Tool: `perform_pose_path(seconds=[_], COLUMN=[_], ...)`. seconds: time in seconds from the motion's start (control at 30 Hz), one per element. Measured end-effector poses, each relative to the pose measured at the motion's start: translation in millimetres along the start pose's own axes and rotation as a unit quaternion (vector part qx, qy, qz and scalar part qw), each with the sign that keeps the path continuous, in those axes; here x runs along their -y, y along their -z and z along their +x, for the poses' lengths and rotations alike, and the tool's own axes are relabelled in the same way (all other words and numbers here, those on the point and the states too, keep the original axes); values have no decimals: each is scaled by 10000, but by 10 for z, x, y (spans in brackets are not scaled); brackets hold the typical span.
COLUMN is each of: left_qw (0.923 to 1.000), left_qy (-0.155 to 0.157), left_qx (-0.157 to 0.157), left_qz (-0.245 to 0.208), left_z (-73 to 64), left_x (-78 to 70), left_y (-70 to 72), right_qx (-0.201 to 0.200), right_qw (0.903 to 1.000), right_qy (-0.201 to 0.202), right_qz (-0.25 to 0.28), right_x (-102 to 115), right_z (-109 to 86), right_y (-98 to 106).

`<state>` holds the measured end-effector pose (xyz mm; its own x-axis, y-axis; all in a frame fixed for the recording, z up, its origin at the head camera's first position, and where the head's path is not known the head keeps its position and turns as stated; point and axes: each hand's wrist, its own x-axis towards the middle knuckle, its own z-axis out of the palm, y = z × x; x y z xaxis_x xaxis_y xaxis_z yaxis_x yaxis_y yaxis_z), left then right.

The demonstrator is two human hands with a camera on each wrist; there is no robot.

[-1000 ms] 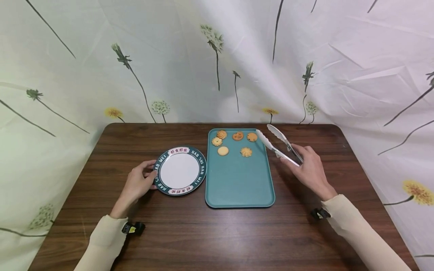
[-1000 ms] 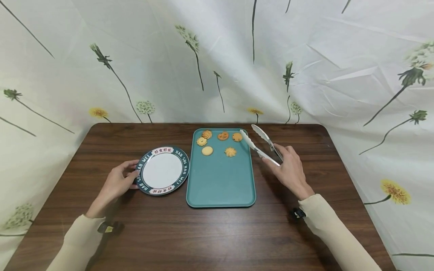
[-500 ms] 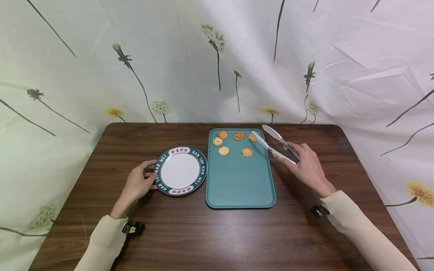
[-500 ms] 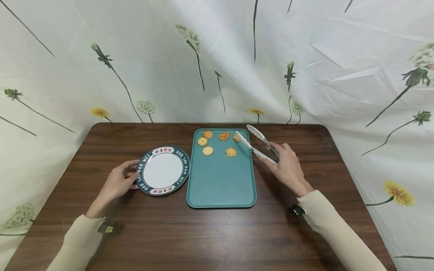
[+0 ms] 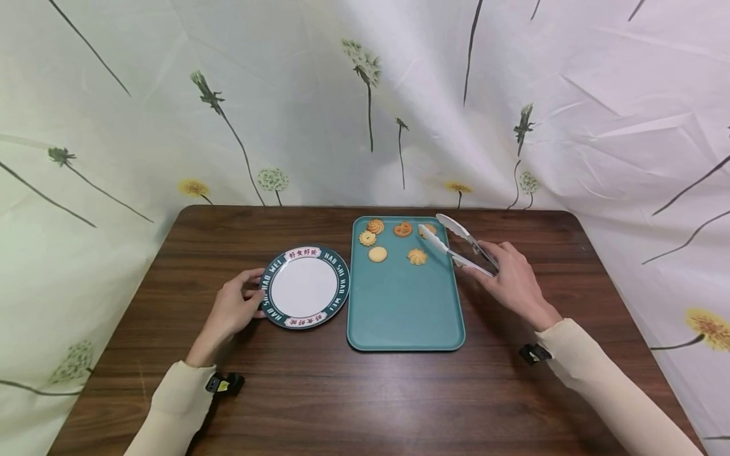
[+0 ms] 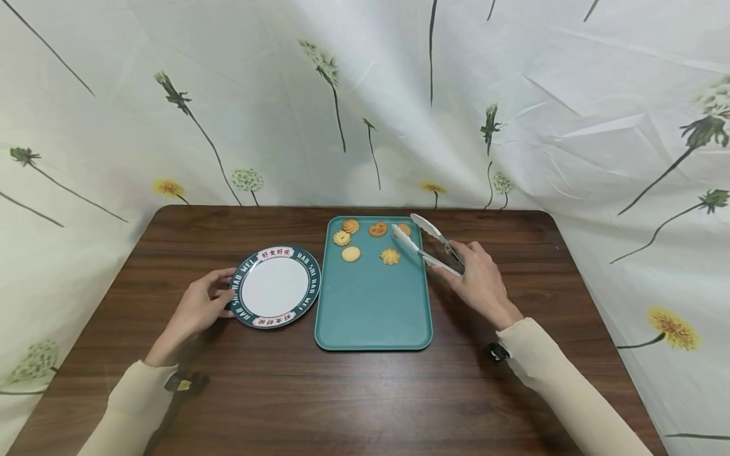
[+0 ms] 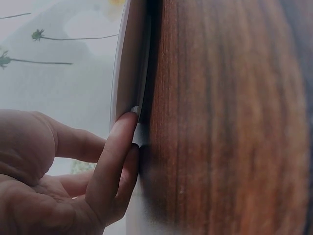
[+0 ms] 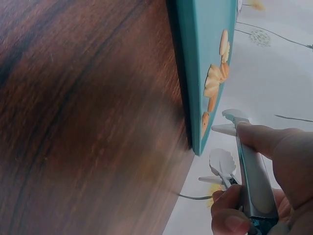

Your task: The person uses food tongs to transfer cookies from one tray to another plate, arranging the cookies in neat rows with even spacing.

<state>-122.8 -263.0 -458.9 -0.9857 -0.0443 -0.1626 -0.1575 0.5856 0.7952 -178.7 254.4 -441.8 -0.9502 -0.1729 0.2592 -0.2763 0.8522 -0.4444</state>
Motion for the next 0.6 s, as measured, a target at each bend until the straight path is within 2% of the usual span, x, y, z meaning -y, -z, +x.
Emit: perform_pose_path(seconds=[0.6], left_qw=[10000], left_qy=[-44], left_qx=[-33], left_qz=[-63], left_z=[1], left_x=[21], left_y=[4], right_qx=[352], right_qw=[9992], right_qy=[-147], right_qz=[-87], right_x=[10], right_z=[35], right_y=[-55])
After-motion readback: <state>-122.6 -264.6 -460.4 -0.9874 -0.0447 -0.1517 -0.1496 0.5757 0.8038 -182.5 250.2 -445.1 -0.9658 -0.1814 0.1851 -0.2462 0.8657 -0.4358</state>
